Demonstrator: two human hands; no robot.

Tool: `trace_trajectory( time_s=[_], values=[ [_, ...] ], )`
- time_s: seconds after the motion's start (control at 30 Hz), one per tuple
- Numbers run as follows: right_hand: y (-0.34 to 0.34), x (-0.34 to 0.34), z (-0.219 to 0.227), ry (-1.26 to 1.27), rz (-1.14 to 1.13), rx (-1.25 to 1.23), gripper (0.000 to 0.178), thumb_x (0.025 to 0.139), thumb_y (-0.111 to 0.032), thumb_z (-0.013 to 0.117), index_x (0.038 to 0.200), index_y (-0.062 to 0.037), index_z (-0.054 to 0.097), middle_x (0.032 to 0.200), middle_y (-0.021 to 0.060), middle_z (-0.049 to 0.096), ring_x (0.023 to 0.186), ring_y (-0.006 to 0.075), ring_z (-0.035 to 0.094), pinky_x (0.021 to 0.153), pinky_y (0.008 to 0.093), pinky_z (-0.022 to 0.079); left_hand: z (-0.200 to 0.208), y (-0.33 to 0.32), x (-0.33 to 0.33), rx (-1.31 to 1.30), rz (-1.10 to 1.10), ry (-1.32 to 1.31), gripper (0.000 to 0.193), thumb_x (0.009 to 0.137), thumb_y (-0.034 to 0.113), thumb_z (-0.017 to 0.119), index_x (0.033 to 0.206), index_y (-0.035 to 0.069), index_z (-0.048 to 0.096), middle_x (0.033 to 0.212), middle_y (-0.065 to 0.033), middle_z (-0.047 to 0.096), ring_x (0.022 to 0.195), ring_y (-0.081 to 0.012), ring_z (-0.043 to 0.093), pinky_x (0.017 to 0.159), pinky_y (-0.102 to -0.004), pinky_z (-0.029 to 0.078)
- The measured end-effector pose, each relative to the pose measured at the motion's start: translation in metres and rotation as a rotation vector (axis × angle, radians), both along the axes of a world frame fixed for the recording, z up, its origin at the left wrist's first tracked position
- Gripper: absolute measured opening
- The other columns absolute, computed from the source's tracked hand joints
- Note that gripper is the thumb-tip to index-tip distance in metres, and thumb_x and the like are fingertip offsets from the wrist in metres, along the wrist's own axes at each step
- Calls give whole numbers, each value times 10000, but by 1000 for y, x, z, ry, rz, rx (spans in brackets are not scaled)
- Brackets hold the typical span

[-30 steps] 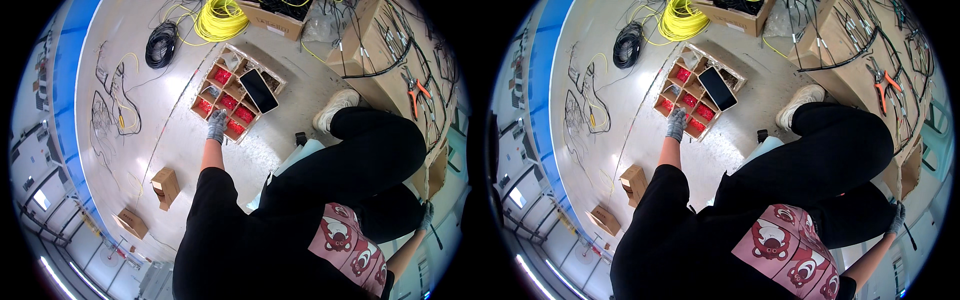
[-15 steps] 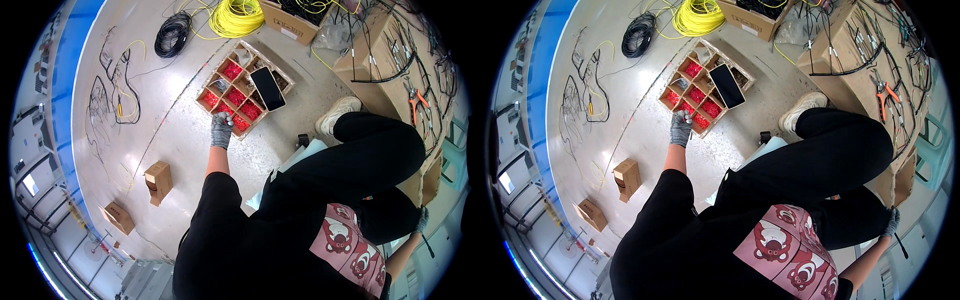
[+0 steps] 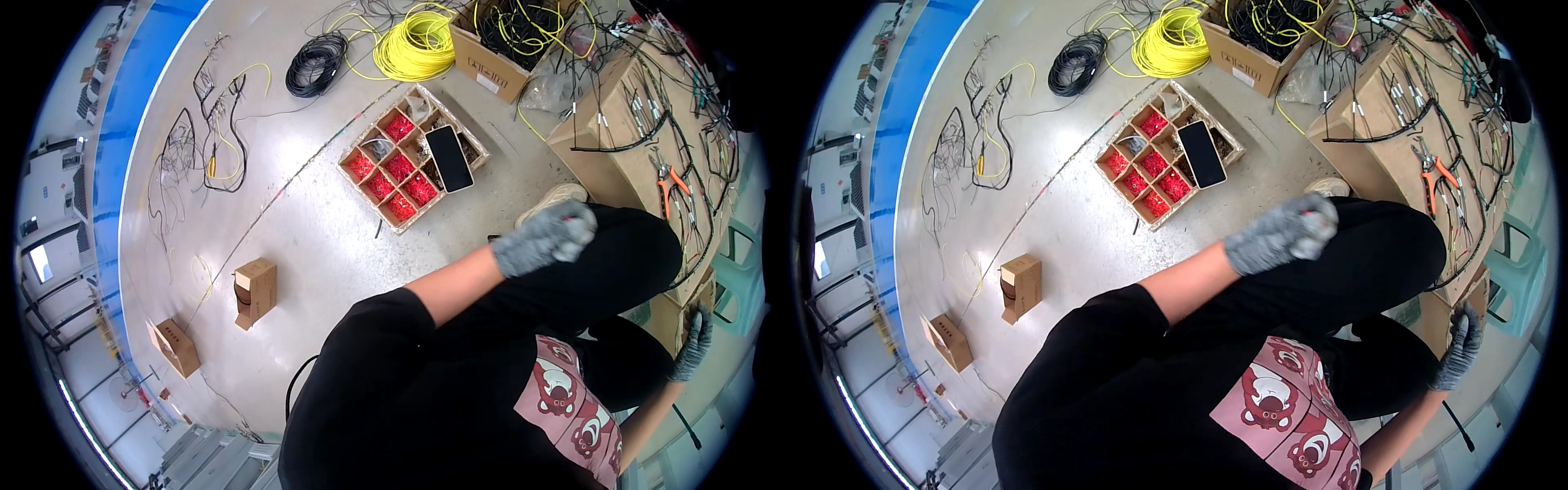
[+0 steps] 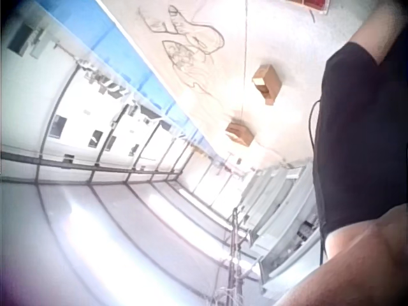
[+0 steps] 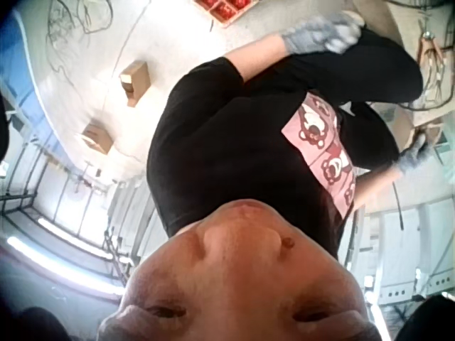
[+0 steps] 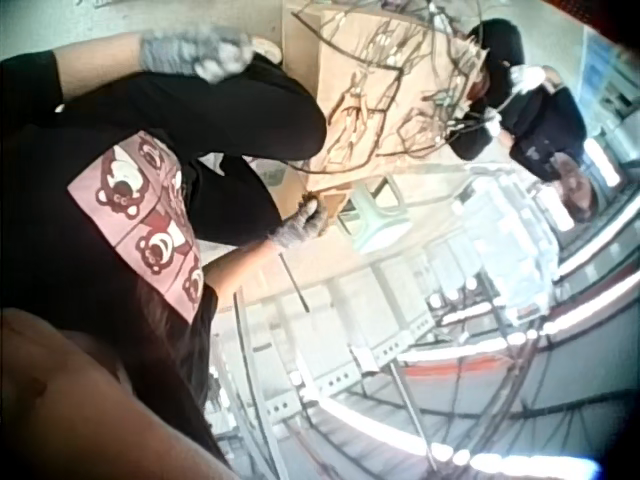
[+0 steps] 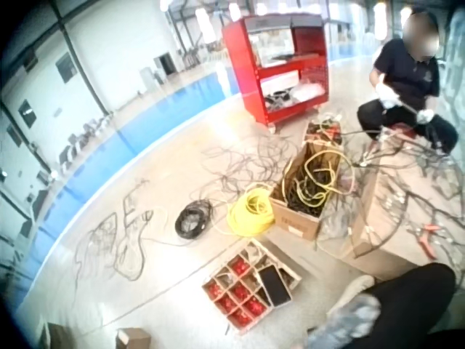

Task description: The person sits at a workbench and repeatedly strips insulation from black wires using pliers. They pick up wires, cut the ends, and place the stripped pieces into a compartmentalized tray. Another person works nearby on similar wires.

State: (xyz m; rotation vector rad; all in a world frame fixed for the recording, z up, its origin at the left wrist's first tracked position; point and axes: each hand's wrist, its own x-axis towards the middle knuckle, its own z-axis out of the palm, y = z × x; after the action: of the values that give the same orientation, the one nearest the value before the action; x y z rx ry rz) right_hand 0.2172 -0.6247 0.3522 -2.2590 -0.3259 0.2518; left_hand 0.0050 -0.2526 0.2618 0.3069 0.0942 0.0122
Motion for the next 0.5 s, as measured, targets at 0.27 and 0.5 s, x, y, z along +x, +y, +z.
trace_trajectory(
  time_s=[0.27,0.5],
  values=[
    [127,-103,49,-83,251,158,239,807,-221,613,968,-45,628,891,69,616,827,176,569,771,289,443,70,-98,55,368,-255,-192,280,830,270,601,970,50,500,771,5,485,631,-58,455,544,-190,420],
    [58,-111,31,151,-60,434,76,806,-97,606,849,-36,594,753,34,587,705,112,549,672,241,450,68,-166,72,431,-430,-9,263,803,295,640,864,98,476,712,20,494,588,-46,436,522,-175,361]
  ],
)
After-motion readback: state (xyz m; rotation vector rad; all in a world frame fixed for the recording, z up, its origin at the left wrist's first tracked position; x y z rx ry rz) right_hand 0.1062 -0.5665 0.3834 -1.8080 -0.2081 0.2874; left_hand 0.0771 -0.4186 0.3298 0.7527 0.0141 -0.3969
